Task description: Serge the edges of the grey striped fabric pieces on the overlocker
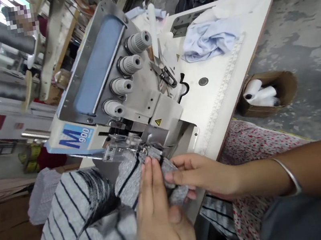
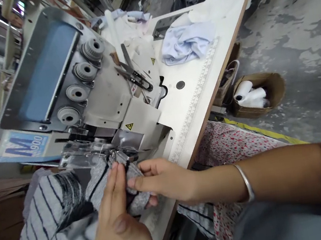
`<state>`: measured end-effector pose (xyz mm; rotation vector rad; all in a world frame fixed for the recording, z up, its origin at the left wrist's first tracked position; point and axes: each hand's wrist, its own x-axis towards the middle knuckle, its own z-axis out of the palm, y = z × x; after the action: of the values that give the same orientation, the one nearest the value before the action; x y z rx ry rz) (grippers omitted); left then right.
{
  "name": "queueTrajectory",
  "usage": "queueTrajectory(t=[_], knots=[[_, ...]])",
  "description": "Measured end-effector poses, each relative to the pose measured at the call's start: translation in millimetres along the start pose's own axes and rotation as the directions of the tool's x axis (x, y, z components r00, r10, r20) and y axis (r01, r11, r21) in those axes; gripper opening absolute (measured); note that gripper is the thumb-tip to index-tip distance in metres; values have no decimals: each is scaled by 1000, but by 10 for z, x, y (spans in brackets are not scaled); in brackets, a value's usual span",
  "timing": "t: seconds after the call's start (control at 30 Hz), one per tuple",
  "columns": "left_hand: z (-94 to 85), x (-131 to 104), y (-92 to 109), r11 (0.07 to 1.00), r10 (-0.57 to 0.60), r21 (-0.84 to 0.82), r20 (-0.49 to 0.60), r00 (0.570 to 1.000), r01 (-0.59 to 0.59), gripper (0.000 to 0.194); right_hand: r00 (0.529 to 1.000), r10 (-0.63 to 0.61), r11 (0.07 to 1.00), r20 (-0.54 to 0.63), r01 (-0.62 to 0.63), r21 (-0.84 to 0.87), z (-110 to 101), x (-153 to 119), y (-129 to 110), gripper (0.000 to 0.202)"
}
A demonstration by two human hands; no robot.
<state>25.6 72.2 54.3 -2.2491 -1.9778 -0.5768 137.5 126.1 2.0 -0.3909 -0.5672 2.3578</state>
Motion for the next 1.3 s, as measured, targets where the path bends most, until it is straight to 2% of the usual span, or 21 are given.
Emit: queueTrajectory(t=[0.1, 0.2, 0.33, 0.43, 0.5, 0.6, 0.67, 0.77, 0.9, 0.97, 1.07, 1.17, 1.3], knots=[[-86, 38, -45, 1000, -29, -7, 75, 997, 29, 69, 997, 37, 993, 65, -29, -112, -35, -18, -25, 49], [-105, 54, -75, 999, -28, -32, 98, 995, 32, 64, 995, 34, 996, 95, -26, -88, -31, -57, -49, 53], [-97, 76, -145, 998, -18, -60, 111, 994, 25, 62, 999, 16, 985, 45, -8, -171, -64, -83, -168, 51], [-123, 130, -262, 996, 30, -87, 146, 989, -17, 59, 999, 41, 981, -6, -41, -188, -109, -36, -261, 47], [-155, 188, -338, 994, 78, -88, 162, 984, -65, 48, 998, 58, 980, 28, -52, -194, -125, 0, -298, 46], [-185, 285, -361, 990, 141, -22, 73, 987, -140, 36, 984, 36, 981, 177, -1, -193, -135, 11, -308, 45], [-174, 336, -302, 993, 119, 16, -29, 993, -118, 29, 972, 8, 974, 233, 46, -224, -148, -22, -287, 41], [-119, 373, -169, 996, 87, 27, -109, 990, -85, 21, 984, 39, 939, 171, 23, -343, -185, -120, -218, 35], [-56, 387, -80, 980, 194, 69, -117, 974, -187, 13, 994, 96, 923, 59, -67, -379, -237, -265, -82, 34], [-47, 394, -78, 971, 234, 90, -150, 961, -222, 13, 995, 90, 920, 49, -64, -387, -260, -311, -12, 35], [-40, 393, -75, 974, 216, 117, -216, 952, -195, 15, 990, 122, 939, 68, -93, -331, -284, -339, 60, 44], [-21, 329, -52, 980, 188, 101, -198, 962, -171, 17, 991, 121, 942, 64, -94, -322, -292, -351, 60, 47], [-15, 163, -60, 996, 90, 27, -117, 989, -88, 29, 995, 90, 901, 43, -62, -430, -308, -378, -8, 41]])
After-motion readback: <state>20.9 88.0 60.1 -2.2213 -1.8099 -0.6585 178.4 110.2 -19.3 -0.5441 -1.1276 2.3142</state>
